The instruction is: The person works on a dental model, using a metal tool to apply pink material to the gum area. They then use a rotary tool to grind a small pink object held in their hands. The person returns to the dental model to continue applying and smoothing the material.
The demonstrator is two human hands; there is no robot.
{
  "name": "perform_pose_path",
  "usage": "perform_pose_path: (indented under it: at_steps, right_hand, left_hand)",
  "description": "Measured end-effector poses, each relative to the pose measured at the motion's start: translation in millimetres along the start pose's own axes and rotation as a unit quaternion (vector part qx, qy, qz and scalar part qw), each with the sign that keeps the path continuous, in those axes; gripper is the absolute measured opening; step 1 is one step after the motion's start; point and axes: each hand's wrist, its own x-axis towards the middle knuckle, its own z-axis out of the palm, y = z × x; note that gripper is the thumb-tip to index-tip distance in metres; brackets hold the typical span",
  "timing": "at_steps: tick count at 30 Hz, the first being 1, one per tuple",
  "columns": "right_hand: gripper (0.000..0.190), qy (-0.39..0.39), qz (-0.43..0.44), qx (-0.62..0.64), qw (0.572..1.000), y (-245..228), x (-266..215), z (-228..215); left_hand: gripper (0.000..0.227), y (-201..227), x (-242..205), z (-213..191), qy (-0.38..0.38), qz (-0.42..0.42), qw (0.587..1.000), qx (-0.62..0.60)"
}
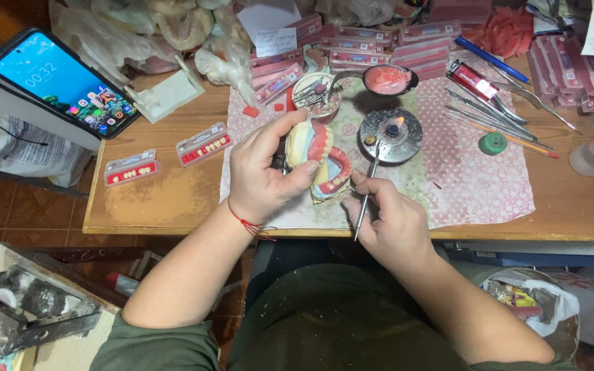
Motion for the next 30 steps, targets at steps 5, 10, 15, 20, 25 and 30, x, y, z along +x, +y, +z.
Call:
perform_pose_path:
  at_steps: [5, 10, 15, 20, 25, 30]
  right_hand:
    - [0.019, 0.007, 0.011, 0.013, 1.000, -2, 1, -3]
    - [0.017, 0.017, 0.008, 0.029, 0.999, 1, 5, -14]
    - [0.024, 0.092, -0.050, 0.019, 0.994, 29, 16, -36]
    - [0.025, 0.129, 0.055, 0.202, 0.969, 36, 19, -27]
    - [0.026, 0.146, 0.113, 0.291, 0.939, 45, 9, -18]
    - [0.029, 0.143, 0.141, 0.329, 0.923, 42, 9, -20]
  left_hand:
    - [0.061, 8, 1, 0, 0.014, -0.009, 1.000, -0.023]
    - [0.059, 18, 7, -3, -0.018, 0.008, 1.000, 0.002]
    - [0.063, 18, 6, -4, -0.059, 0.003, 0.998, 0.018]
    - [0.064, 19, 10, -7, -0.071, 0.004, 0.997, 0.033]
    - [0.069, 13, 8, -5, -0.067, -0.006, 0.997, 0.049]
    - [0.074, 8, 6, -2, -0.036, -0.020, 0.998, 0.045]
